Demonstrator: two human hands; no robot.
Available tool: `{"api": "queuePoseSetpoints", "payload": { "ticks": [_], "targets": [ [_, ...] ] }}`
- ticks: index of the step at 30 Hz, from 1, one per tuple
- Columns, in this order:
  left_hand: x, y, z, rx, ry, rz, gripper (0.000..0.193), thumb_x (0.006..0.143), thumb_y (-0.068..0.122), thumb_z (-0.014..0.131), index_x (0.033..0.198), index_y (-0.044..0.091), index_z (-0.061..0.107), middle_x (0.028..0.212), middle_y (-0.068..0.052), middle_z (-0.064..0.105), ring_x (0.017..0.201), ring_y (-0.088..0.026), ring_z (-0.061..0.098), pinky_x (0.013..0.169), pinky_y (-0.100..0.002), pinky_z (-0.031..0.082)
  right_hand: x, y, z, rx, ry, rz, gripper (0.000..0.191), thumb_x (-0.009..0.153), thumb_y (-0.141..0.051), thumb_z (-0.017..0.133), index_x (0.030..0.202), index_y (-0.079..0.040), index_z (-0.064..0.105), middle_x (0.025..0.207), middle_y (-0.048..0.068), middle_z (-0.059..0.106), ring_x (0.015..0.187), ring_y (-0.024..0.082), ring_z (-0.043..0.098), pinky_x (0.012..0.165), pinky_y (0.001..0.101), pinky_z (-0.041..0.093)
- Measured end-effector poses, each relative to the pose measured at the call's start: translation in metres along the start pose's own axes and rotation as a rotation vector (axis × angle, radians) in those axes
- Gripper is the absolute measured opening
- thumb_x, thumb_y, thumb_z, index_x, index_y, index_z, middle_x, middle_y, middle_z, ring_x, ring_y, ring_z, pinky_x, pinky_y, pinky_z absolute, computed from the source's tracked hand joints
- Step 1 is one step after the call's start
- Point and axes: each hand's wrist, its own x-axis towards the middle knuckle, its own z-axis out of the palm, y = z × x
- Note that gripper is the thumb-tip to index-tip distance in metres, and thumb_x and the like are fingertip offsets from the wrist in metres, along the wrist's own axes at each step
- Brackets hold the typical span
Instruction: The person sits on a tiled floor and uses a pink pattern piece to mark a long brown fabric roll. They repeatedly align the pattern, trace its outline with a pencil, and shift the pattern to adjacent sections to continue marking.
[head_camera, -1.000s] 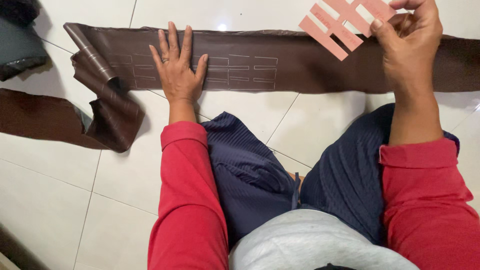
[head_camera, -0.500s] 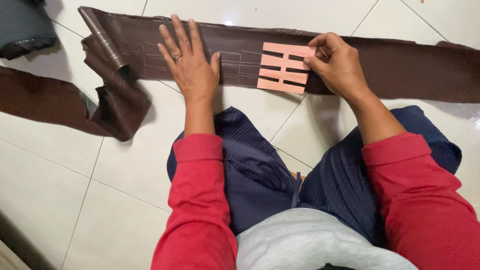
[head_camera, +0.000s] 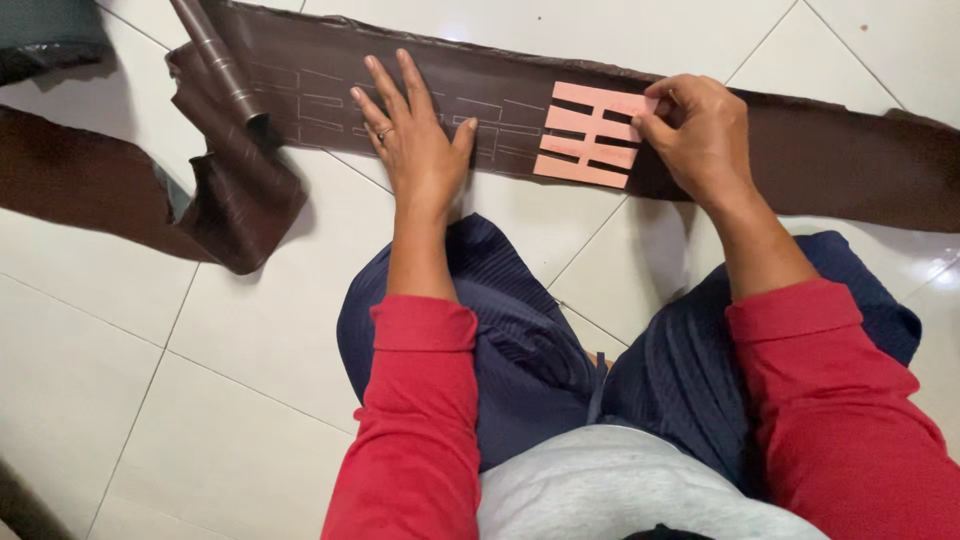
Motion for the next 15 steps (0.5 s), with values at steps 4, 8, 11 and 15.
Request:
{"api": "queuePoseSetpoints", "payload": {
  "ticks": [4,8,11,15],
  "targets": [
    [0.014,-0.008,0.003,-0.037,0.0,-0.026,0.12,0.083,0.049,0.085,0.163,0.016,0.002,0.168,-0.019,-0.01,0.154,-0.051,-0.007,0.125,-0.06,0.01,0.012,-0.029,0.026,0.054,0.03,-0.043,0.022,0.093,-0.008,0.085,0.11,-0.001,0.074,0.097,0.011,0.072,0.083,0.019,0.07,0.076,0.0307,0.058],
    [0.018,-0.012,0.003,-0.021,-0.065,-0.019,0.128,0.077,0.054,0.089,0.162,0.016,0.001,0.168,-0.019,-0.012,0.153,-0.051,-0.01,0.125,-0.063,0.007,0.016,-0.039,0.036,0.015,0.041,-0.073,0.024,0.09,-0.008,0.086,0.11,-0.001,0.075,0.095,0.011,0.072,0.084,0.021,0.07,0.075,0.0326,0.056],
    [0.018,-0.017,0.006,-0.036,-0.077,-0.01,0.131,0.075,0.053,0.091,0.162,0.017,0.0,0.169,-0.019,-0.012,0.153,-0.051,-0.011,0.124,-0.065,0.006,0.016,-0.035,0.038,-0.004,0.019,-0.03,0.022,0.091,-0.009,0.085,0.11,-0.001,0.075,0.095,0.011,0.073,0.083,0.021,0.07,0.075,0.0331,0.056],
    [0.019,-0.025,0.01,-0.03,-0.021,0.014,0.13,0.076,0.052,0.091,0.162,0.018,0.0,0.168,-0.019,-0.012,0.152,-0.052,-0.011,0.123,-0.067,0.005,0.015,-0.023,0.026,-0.124,-0.033,0.021,0.021,0.092,-0.011,0.085,0.109,-0.003,0.077,0.096,0.011,0.074,0.084,0.022,0.07,0.077,0.0343,0.056]
  ]
}}
